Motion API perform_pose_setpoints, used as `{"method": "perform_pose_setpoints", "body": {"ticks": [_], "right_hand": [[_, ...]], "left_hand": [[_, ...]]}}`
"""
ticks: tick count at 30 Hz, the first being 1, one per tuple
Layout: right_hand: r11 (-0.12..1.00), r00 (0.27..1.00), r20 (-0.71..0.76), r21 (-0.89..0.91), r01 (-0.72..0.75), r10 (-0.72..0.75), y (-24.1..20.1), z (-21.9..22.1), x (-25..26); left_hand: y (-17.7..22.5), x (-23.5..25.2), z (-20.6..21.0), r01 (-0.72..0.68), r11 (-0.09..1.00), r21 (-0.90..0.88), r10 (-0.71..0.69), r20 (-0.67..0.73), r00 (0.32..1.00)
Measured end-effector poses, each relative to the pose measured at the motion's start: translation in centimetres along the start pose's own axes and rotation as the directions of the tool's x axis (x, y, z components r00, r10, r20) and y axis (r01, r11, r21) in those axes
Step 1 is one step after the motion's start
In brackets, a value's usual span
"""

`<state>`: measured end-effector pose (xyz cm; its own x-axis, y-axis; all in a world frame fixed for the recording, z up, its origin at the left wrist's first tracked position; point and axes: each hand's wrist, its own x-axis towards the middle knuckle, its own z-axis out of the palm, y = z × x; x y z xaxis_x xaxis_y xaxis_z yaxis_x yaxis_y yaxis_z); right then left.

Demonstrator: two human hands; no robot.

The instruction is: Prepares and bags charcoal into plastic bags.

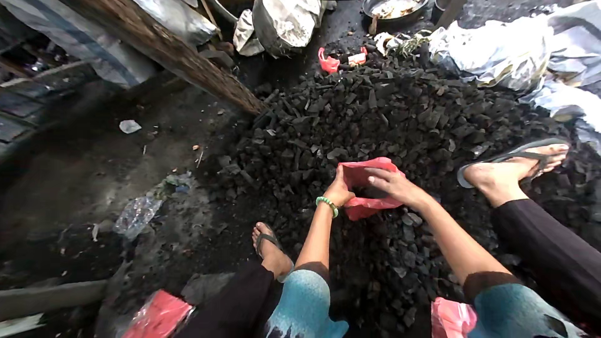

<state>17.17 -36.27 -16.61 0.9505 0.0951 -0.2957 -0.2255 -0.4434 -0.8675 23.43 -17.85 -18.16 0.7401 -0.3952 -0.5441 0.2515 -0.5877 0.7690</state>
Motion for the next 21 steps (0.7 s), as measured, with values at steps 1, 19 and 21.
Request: {"method": "perform_pose_setpoints", "body": {"ticks": [1,19,21], "right_hand": [[0.991,0.999,-0.048,0.127,0.032,-0.026,0.0,-0.6,-0.7],[0.588,0.282,-0.555,0.511,-0.627,0.783,17.6,12.8,-12.4],[0.629,0.336,-0.571,0.452,-0.632,0.749,17.5,13.4,-12.6]], "left_hand": [[-0.1,0.2,-0.1,-0.034,0.999,-0.028,0.034,-0.009,0.999],[-15.6,-9.5,19.3,0.448,0.599,-0.664,-0.770,-0.323,0.550],[-15.1,-9.3,20.0,0.384,0.549,-0.743,-0.789,-0.309,0.531]]}}
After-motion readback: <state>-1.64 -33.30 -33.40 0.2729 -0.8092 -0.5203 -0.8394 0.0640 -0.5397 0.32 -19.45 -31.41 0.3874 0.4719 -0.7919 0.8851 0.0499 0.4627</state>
